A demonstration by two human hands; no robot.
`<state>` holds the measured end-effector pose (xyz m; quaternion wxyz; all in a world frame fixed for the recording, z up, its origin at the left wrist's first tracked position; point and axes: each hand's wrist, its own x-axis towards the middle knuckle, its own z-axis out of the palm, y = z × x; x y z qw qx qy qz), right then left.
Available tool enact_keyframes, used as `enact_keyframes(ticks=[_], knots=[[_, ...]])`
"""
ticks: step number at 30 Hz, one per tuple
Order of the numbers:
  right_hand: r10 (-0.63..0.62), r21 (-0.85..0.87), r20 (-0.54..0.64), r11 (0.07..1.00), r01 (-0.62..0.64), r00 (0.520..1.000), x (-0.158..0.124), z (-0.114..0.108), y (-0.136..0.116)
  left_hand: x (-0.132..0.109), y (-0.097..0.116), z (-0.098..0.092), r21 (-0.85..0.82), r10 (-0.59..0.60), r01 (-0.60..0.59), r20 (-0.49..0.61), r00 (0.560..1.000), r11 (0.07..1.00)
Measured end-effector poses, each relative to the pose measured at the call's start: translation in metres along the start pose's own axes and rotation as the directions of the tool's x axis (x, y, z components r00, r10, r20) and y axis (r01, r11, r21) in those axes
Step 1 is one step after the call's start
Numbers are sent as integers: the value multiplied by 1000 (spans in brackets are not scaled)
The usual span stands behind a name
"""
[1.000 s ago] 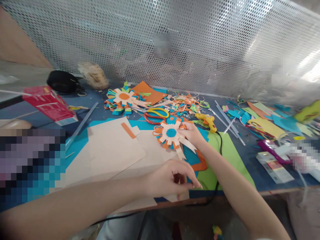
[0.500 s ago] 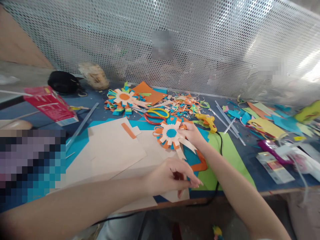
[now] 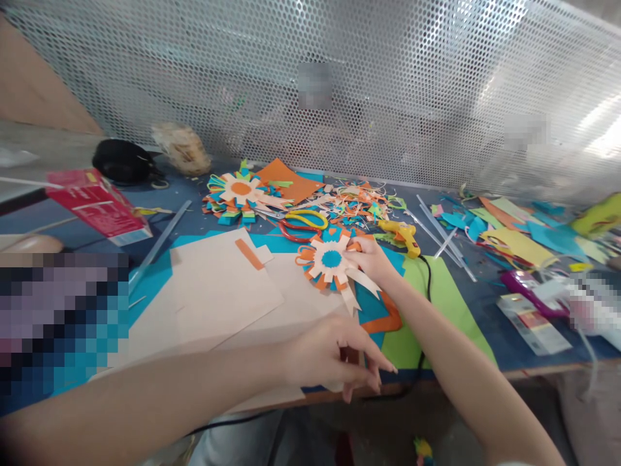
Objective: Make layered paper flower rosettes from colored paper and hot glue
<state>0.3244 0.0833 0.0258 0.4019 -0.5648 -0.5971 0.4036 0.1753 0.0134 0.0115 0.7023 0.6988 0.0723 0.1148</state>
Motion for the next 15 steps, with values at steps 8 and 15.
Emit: enact_keyframes(ticks=[8, 15], knots=[[-4, 68, -14, 998, 5, 1000, 1, -1, 1, 1, -2, -2, 142, 129, -126, -8, 992, 982], [-68, 419, 39, 907, 45, 997, -5, 3, -2, 3, 1, -5, 207, 265, -273, 69, 962, 939]])
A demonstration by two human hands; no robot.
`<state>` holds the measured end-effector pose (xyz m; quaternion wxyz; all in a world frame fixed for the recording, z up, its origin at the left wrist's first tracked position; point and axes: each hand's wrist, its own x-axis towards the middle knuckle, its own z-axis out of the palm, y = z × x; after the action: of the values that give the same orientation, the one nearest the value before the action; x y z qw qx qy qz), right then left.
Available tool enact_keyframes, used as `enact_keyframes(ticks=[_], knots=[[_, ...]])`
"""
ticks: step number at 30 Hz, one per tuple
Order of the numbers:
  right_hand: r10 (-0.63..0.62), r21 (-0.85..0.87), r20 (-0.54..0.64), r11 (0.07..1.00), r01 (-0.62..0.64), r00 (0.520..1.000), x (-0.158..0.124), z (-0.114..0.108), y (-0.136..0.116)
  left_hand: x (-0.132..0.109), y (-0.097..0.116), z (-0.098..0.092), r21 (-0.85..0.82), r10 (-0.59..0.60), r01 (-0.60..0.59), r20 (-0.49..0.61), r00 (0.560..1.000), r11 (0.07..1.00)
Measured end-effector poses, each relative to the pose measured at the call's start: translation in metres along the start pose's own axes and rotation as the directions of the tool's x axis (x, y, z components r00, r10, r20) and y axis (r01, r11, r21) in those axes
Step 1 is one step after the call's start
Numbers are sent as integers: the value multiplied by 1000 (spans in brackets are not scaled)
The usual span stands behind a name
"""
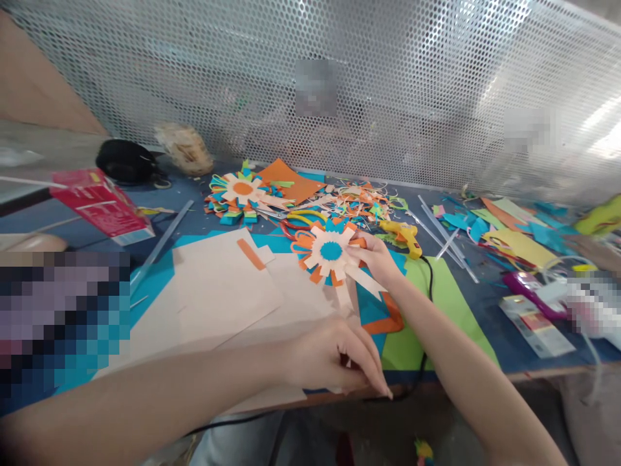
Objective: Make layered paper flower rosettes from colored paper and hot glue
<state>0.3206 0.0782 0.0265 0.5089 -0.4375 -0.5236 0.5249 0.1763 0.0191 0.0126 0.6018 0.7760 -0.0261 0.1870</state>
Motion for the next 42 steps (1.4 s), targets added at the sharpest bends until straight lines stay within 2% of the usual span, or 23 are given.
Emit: enact_keyframes(ticks=[5, 9, 12, 15, 20, 22, 26, 28, 34, 39, 42], knots=[[-2, 163, -22, 987, 6, 1000, -2, 7, -5, -1, -2, 2, -15, -60, 59, -52, 997, 998], [0, 332, -123, 942, 41, 992, -1, 8, -8, -2, -5, 2, -186, -134, 131, -6, 991, 974], [-17, 379, -175, 922, 83, 984, -1, 5, -9, -2, -5, 2, -269, -224, 219, 10, 974, 938], [-18, 358, -168, 930, 78, 986, -1, 5, -9, -2, -2, 3, -271, -244, 230, -17, 970, 935], [2, 302, -116, 953, 34, 993, -2, 8, -8, 1, 4, 3, -168, -128, 111, -89, 988, 980], [-4, 298, -113, 954, 38, 994, -2, 8, -8, 1, 3, 3, -164, -120, 106, -80, 989, 981], [-3, 306, -124, 951, 41, 992, -1, 7, -8, 0, 0, 4, -249, -227, 215, -20, 974, 944], [-4, 297, -118, 954, 39, 993, -1, 7, -8, 0, 0, 4, -285, -241, 228, -14, 970, 931], [-9, 286, -103, 958, 38, 995, -2, 6, -7, -1, 6, 4, -242, -160, 143, -52, 986, 960], [0, 260, -91, 965, 24, 996, -3, 6, -8, 0, 6, 4, -187, -190, 182, -25, 982, 965], [1, 200, -40, 980, 7, 999, -3, 6, -7, -1, 5, 2, -180, -165, 160, -12, 986, 971]])
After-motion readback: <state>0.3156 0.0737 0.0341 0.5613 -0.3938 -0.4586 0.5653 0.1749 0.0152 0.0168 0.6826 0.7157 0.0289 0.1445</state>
